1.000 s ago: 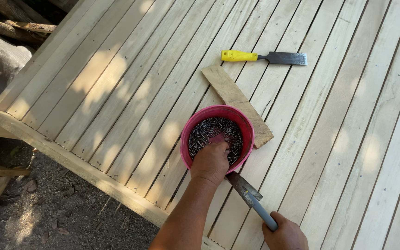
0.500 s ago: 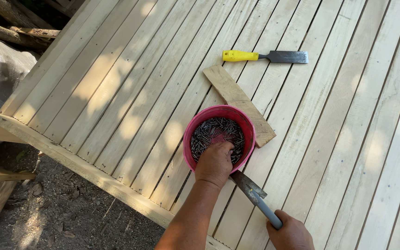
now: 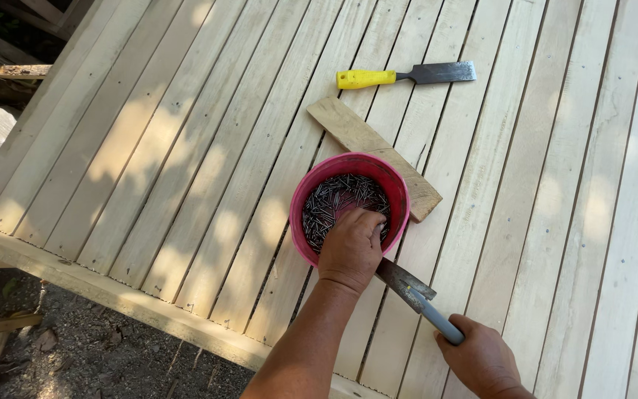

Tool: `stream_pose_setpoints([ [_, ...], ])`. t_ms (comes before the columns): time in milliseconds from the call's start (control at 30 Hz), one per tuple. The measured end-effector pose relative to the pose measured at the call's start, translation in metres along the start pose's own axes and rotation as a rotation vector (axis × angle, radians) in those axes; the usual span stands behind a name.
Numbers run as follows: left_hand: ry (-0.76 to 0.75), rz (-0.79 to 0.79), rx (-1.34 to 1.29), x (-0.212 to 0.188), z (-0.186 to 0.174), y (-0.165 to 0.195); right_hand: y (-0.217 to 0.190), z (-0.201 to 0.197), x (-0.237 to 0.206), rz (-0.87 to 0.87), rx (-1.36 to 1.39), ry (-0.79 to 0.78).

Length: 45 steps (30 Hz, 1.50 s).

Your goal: The person hammers nails into the slats of a wooden frame, taking nails one at a time from a pink bucket and driving them in with a claw hammer. Earlier, the person holds a small stone block against the wood while hammering, then sets the block aside and continues hammering nails along the slats.

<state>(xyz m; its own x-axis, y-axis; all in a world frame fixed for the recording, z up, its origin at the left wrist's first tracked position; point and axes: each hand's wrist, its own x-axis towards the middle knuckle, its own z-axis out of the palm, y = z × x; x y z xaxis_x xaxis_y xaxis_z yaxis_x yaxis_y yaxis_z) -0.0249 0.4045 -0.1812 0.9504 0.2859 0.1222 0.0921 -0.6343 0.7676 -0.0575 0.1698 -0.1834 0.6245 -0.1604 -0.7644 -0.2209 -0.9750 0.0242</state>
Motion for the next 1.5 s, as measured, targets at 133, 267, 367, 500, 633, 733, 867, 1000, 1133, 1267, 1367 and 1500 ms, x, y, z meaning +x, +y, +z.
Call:
stream_pose_setpoints([
  [133,0.090,0.173,-0.085,0.015,-0.010,-0.002,-0.020,-0.019,-0.001,-0.002,0.020,-0.035],
  [267,0.024,0.338,-0.198,0.002,-0.023,0.010,-0.021,-0.025,0.002,-0.043,0.053,-0.047],
  [367,-0.050,0.353,-0.335,-0.029,-0.032,0.019,-0.011,-0.020,0.003,-0.068,0.063,-0.073],
  [500,-0.111,0.251,-0.415,-0.058,-0.041,0.006,0.014,-0.015,0.001,-0.071,0.037,-0.159],
  [633,-0.258,0.009,-0.464,-0.071,-0.041,-0.028,0.040,-0.012,-0.008,-0.025,0.064,-0.274],
  [733,-0.396,-0.188,-0.388,-0.080,-0.040,-0.051,0.053,-0.006,-0.016,-0.053,-0.004,-0.311],
  [867,-0.630,-0.303,-0.292,-0.094,-0.041,-0.067,0.058,0.003,-0.025,-0.147,-0.134,-0.352],
  [1000,-0.620,-0.297,-0.262,-0.098,-0.041,-0.069,0.052,0.008,-0.030,-0.164,-0.184,-0.374],
  [1133,-0.629,-0.293,-0.198,-0.101,-0.038,-0.063,0.046,0.006,-0.031,-0.188,-0.218,-0.340],
  [1267,-0.611,-0.298,-0.174,-0.108,-0.042,-0.055,0.046,0.004,-0.033,-0.168,-0.212,-0.329],
  [1367,-0.602,-0.223,-0.110,-0.105,-0.042,-0.052,0.045,0.003,-0.034,-0.197,-0.248,-0.286],
  [1500,-0.593,-0.171,-0.043,-0.104,-0.040,-0.052,0.044,0.002,-0.034,-0.186,-0.238,-0.274],
])
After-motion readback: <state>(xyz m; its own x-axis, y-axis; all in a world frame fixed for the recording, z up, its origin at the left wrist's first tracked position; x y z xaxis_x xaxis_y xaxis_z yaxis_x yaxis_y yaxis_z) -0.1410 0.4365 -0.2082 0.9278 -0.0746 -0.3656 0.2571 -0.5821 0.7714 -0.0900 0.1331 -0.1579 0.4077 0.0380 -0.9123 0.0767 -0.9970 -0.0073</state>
